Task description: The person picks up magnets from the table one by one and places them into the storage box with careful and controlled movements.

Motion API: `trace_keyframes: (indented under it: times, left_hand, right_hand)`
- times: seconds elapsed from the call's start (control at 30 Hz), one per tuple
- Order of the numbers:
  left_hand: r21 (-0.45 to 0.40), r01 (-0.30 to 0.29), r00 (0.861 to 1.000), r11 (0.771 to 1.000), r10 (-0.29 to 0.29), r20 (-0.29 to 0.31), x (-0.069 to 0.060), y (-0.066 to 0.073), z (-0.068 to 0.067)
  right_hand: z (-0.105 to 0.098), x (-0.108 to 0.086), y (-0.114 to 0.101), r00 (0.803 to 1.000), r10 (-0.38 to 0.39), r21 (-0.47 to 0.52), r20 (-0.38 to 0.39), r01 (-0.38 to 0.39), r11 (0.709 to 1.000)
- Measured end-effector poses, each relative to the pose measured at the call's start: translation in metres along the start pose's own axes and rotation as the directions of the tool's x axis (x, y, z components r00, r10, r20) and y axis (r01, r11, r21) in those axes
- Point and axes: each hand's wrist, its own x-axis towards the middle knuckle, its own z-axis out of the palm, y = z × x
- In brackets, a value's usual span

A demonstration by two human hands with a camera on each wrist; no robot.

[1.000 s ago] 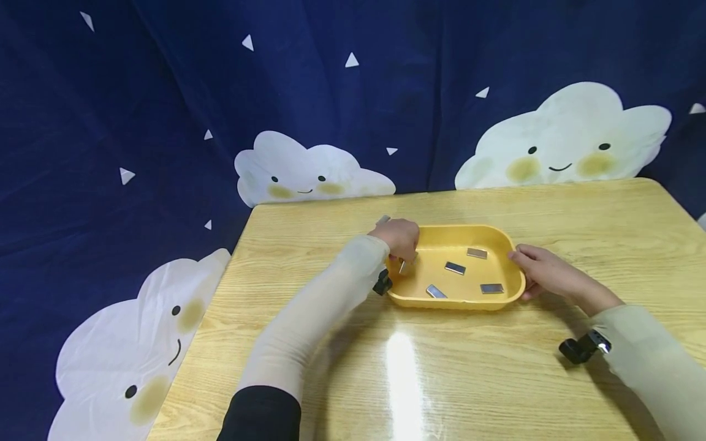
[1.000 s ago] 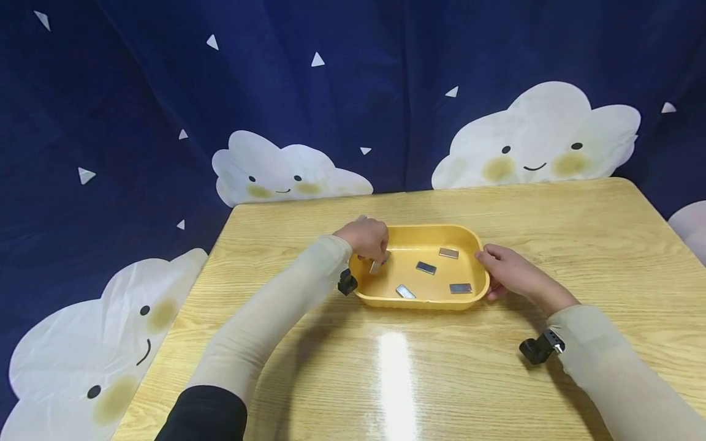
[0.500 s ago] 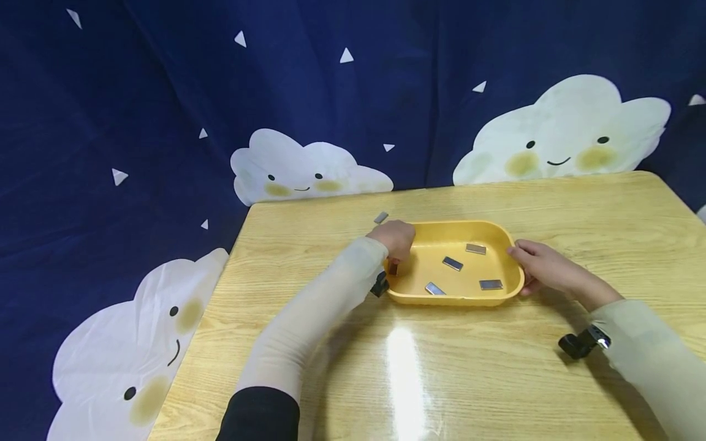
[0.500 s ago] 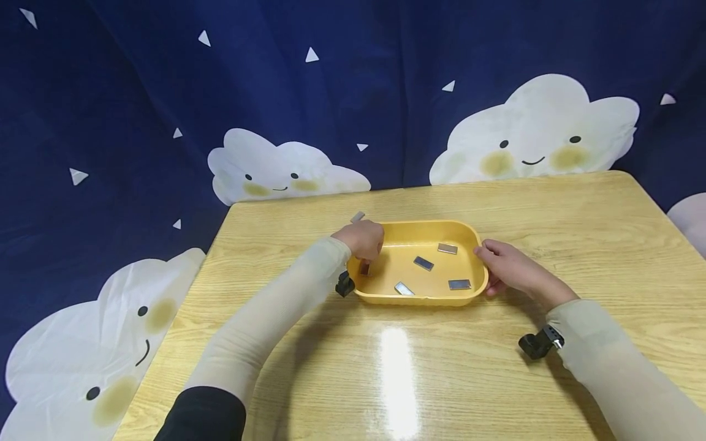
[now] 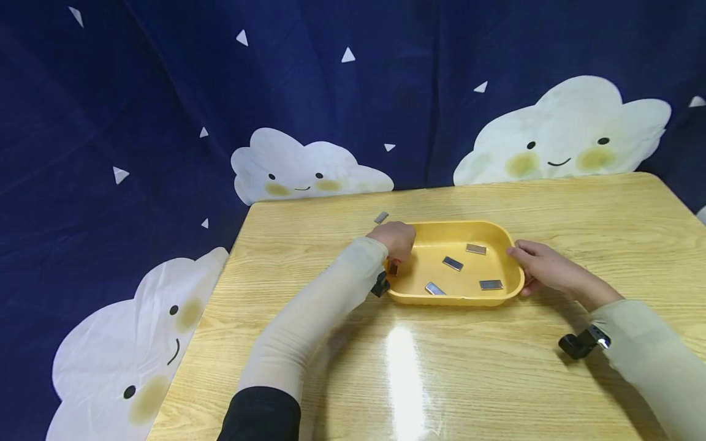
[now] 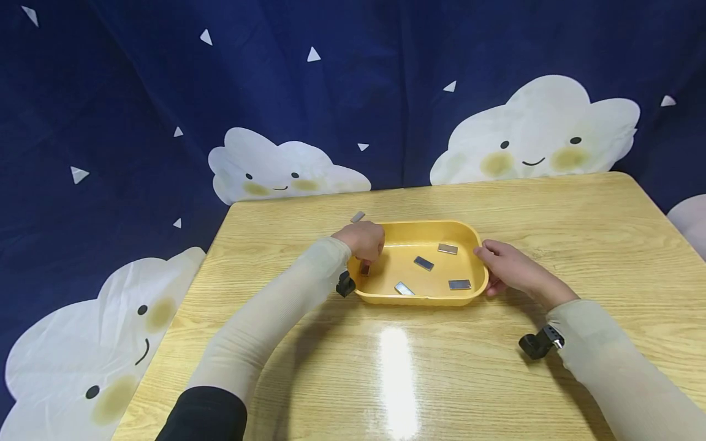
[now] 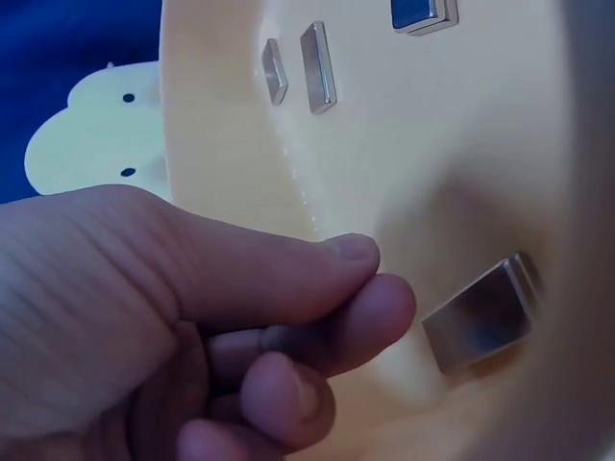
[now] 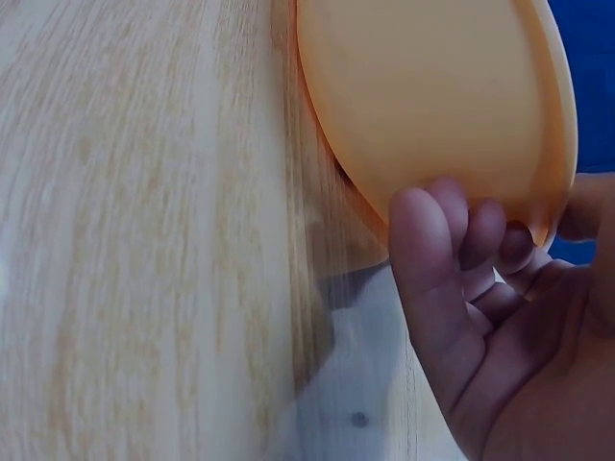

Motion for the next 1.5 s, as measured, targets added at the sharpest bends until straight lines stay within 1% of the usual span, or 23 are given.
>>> trace_keyframes:
  times: [0.23,0.33,0.43,0.5,0.57,0.63,0.7,0.77,0.8,0.87,0.93,1.03,1.1,1.17,1.23,1.33,1.4,1.5]
  left_hand:
    - [-0.034,-0.023,0.999,0.999,0.022,-0.04,0.003,-0.005,-0.002]
    - [-0.058,-0.037,0.998,0.998,0.034,-0.052,0.001,-0.008,-0.003]
    - [-0.037,-0.057,0.995,0.998,0.054,-0.089,-0.003,-0.011,-0.003]
    - [-0.042,-0.068,0.992,0.997,0.063,-0.11,-0.005,-0.014,-0.004]
    - [-0.061,-0.089,0.988,0.994,0.081,-0.131,-0.006,-0.017,-0.003]
    - [-0.109,-0.131,0.982,0.985,0.113,-0.154,-0.006,-0.022,-0.003]
    - [-0.161,-0.184,0.97,0.97,0.153,-0.189,-0.006,-0.027,-0.003]
    - [-0.175,-0.243,0.948,0.954,0.195,-0.252,-0.006,-0.032,-0.004]
    - [-0.189,-0.261,0.936,0.947,0.2,-0.29,-0.007,-0.035,-0.005]
    - [-0.218,-0.276,0.913,0.936,0.184,-0.364,-0.008,-0.041,-0.007]
    - [-0.241,-0.272,0.888,0.932,0.147,-0.436,-0.01,-0.047,-0.009]
    - [-0.262,-0.25,0.863,0.932,0.091,-0.497,-0.014,-0.055,-0.011]
    - [-0.26,-0.235,0.854,0.937,0.07,-0.516,-0.016,-0.06,-0.012]
    - [-0.259,-0.22,0.848,0.941,0.053,-0.527,-0.019,-0.065,-0.012]
    - [-0.259,-0.207,0.84,0.944,0.036,-0.541,-0.02,-0.071,-0.012]
    - [-0.293,-0.18,0.833,0.939,-0.013,-0.553,-0.02,-0.081,-0.008]
    - [-0.315,-0.163,0.826,0.935,-0.045,-0.562,-0.019,-0.087,-0.006]
    - [-0.346,-0.149,0.817,0.926,-0.082,-0.571,-0.018,-0.094,-0.002]
  right_hand:
    - [0.0,0.0,-0.001,1.0,0.003,-0.003,-0.002,-0.003,1.0]
    - [0.0,0.0,-0.001,1.0,0.004,-0.002,-0.003,-0.004,1.0]
    - [0.0,0.0,-0.001,1.0,0.006,-0.002,-0.004,-0.006,1.0]
    - [-0.001,0.0,-0.001,1.0,0.008,-0.004,-0.005,-0.008,1.0]
    - [-0.001,0.0,0.0,1.0,0.01,-0.007,-0.004,-0.01,1.0]
    - [-0.001,0.0,0.0,1.0,0.015,-0.01,-0.001,-0.015,1.0]
    - [-0.001,0.0,-0.001,1.0,0.018,-0.013,0.003,-0.018,1.0]
    - [-0.002,0.0,-0.001,1.0,0.021,-0.014,0.006,-0.021,1.0]
    - [-0.002,-0.001,-0.002,1.0,0.02,-0.013,0.008,-0.02,1.0]
    - [-0.001,-0.001,-0.002,1.0,0.019,-0.011,0.009,-0.019,1.0]
    - [-0.001,-0.001,-0.002,1.0,0.017,-0.007,0.011,-0.017,1.0]
    - [-0.001,-0.001,-0.002,1.0,0.016,0.001,0.01,-0.016,1.0]
    - [-0.001,-0.001,-0.001,1.0,0.016,0.006,0.008,-0.016,1.0]
    - [-0.001,-0.001,-0.001,1.0,0.018,0.01,0.007,-0.018,1.0]
    - [-0.001,-0.001,-0.001,1.0,0.018,0.009,0.007,-0.018,1.0]
    - [-0.001,0.0,-0.002,1.0,0.019,0.008,0.007,-0.019,1.0]
    - [0.0,0.0,-0.002,1.0,0.019,0.008,0.008,-0.019,1.0]
    - [0.0,0.0,-0.003,1.0,0.019,0.009,0.008,-0.019,1.0]
